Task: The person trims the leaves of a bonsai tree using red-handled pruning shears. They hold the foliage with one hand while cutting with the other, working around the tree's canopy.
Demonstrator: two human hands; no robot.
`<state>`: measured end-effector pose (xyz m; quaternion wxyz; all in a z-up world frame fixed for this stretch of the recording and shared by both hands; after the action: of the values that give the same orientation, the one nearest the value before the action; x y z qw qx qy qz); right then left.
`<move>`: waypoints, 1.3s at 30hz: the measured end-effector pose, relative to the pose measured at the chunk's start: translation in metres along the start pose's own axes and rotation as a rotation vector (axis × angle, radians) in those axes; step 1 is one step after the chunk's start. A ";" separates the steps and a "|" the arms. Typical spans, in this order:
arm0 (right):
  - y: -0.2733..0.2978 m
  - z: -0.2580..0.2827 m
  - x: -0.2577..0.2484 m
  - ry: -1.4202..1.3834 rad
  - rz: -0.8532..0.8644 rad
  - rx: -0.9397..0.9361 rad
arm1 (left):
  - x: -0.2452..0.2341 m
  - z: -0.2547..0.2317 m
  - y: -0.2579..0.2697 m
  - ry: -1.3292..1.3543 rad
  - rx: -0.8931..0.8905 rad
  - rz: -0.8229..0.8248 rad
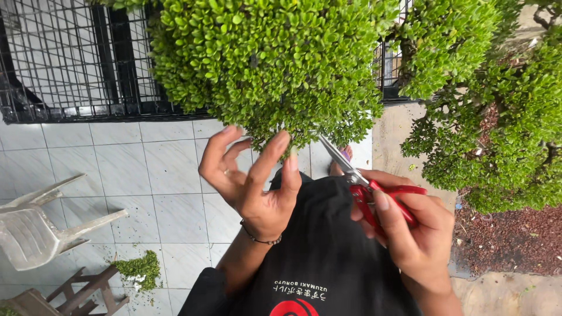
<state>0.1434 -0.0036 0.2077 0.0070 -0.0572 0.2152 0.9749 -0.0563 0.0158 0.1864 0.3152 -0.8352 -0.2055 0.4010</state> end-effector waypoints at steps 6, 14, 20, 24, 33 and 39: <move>-0.008 0.013 0.004 0.101 0.063 -0.045 | 0.010 0.002 -0.005 -0.059 0.179 -0.020; -0.014 0.016 0.002 0.173 0.075 -0.064 | 0.015 0.004 -0.003 -0.080 0.236 0.002; -0.020 0.015 0.001 0.168 0.116 -0.064 | 0.020 0.005 0.002 -0.055 0.230 0.002; -0.025 0.021 0.000 0.210 0.126 -0.048 | 0.024 0.008 0.003 -0.052 0.215 -0.012; -0.025 0.024 -0.013 0.193 0.127 -0.057 | 0.026 0.008 0.004 -0.086 0.209 -0.007; -0.036 0.025 -0.015 0.284 0.182 -0.026 | 0.027 0.008 0.005 -0.096 0.194 -0.011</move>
<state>0.1565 0.0399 0.2172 -0.1125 -0.1750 0.2059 0.9562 -0.0456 0.0312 0.1642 0.3864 -0.7795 -0.1852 0.4569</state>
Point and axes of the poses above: each hand's wrist, its own y-axis away from the middle knuckle, its own x-axis out of the palm, z = x × y, the point moved 3 cm from there along -y, towards the middle knuckle, and after that the axes turned 11 degrees about x, right-handed, at the moved point
